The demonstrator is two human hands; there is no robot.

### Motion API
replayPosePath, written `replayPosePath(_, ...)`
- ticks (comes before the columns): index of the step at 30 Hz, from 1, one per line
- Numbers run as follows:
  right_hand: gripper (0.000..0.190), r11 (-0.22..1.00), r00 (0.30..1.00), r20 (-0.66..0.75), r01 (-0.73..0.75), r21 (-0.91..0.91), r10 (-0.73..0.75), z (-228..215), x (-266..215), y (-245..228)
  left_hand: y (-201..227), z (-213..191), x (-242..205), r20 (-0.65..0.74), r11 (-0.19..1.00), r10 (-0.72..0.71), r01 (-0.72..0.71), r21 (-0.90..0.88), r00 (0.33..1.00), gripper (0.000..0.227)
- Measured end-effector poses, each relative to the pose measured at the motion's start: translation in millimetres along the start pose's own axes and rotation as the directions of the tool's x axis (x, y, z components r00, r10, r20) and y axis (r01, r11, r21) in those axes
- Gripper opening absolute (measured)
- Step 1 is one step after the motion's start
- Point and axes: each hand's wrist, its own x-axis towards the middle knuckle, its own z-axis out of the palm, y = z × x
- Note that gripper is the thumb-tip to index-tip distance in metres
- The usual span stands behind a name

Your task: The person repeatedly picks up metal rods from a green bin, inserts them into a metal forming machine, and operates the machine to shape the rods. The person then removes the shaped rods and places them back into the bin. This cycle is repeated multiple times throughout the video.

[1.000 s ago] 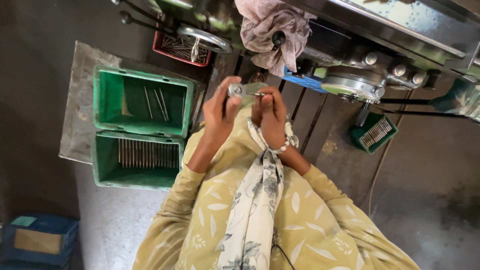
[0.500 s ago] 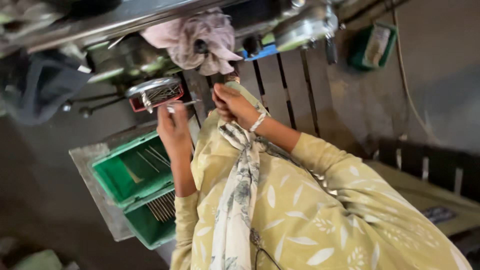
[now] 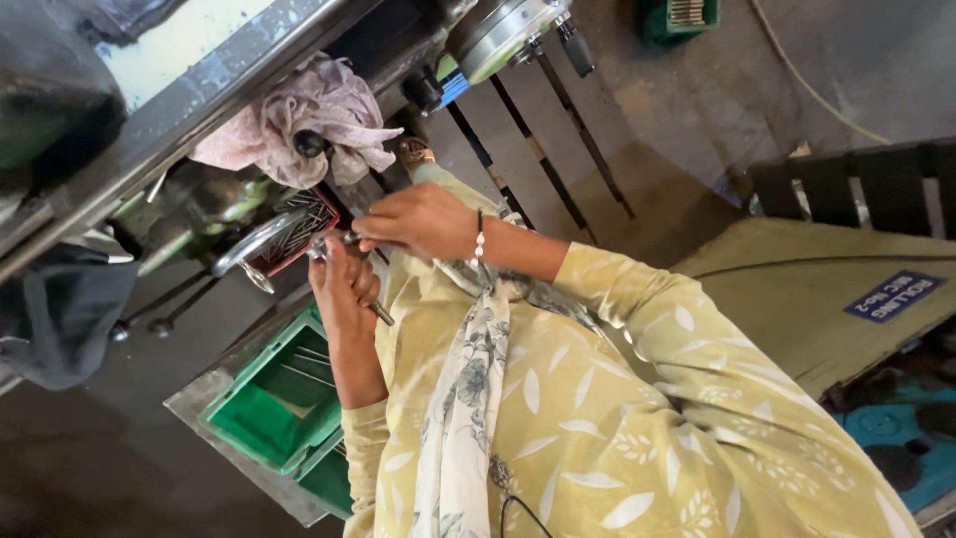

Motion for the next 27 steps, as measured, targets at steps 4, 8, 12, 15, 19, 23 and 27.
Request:
replayPosePath(4, 0.028, 0.992, 0.996, 0.012, 0.084, -0.091, -0.084, -16.5, 7.0, 19.1, 20.0, 25.5, 14.3, 0.041, 0.993, -0.077, 0.073, 0.093, 0.996, 0.02)
replayPosePath(8, 0.028, 0.98, 0.997, 0.036, 0.077, -0.182, -0.072, -23.6, 12.7, 31.2, 38.5, 44.3, 26.5, 0.123, 0.978, -0.129, 0.106, 0.18, 0.984, 0.02)
replayPosePath(12, 0.029, 0.973, 0.987, 0.041, 0.159, -0.168, -0.154, -39.1, 22.3, 46.2, 59.8, 62.5, 40.1, 0.178, 0.946, -0.232, 0.179, 0.269, 0.956, 0.021)
replayPosePath(15, 0.03, 0.972, 0.976, 0.154, 0.18, -0.149, -0.157, -49.5, 31.4, 50.1, 71.8, 77.4, 44.7, 0.166, 0.9, -0.264, 0.18, 0.396, 0.95, 0.02)
replayPosePath(19, 0.028, 0.994, 0.989, -0.101, -0.11, 0.02, 0.111, -60.5, 64.9, 34.4, 68.3, 108.8, 45.1, 0.057, 0.923, 0.1, -0.114, 0.367, 0.993, 0.015)
replayPosePath(23, 0.028, 0.986, 0.951, -0.266, 0.135, -0.093, -0.155, -91.4, 117.3, 26.4, 89.3, 129.1, 58.0, 0.008, 0.905, 0.391, -0.386, 0.179, 0.92, 0.016)
replayPosePath(27, 0.027, 0.972, 0.934, -0.283, 0.179, -0.153, -0.217, -112.8, 159.6, 12.6, 117.1, 136.1, 76.3, -0.07, 0.89, 0.454, -0.456, -0.012, 0.888, 0.02)
